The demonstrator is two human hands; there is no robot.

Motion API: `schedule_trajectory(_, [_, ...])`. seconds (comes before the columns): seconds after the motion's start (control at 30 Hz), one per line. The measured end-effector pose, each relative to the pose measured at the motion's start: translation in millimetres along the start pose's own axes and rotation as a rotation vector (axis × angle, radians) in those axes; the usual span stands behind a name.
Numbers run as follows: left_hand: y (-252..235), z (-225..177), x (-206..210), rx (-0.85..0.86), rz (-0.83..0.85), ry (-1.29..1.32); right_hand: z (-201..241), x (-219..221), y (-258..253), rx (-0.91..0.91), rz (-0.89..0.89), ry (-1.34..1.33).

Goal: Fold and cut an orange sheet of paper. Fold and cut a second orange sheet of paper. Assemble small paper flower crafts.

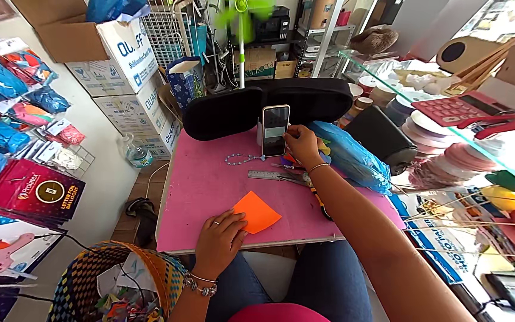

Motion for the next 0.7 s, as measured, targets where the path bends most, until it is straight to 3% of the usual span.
schedule_trajectory(0.4, [0,-1,0,0.0,0.005,0.005,-4,4,23,-0.032,0.025,0.02])
schedule_trajectory(0.53, [0,-1,0,-0.003,0.003,0.003,6,9,26,-0.051,0.025,0.194])
schedule_trajectory(0.7, [0,-1,-1,0.002,0.0,0.004,3,30,30,0.068,0.065,0.423])
Point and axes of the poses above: each hand's wrist, its own y-axis away from the middle knuckle, its own x-axis out of the palm, z = x × y, the point moved 8 cm from there along -y, towards the middle knuckle, and after that the axes turned 15 degrees about z, right-handed, at the moved point
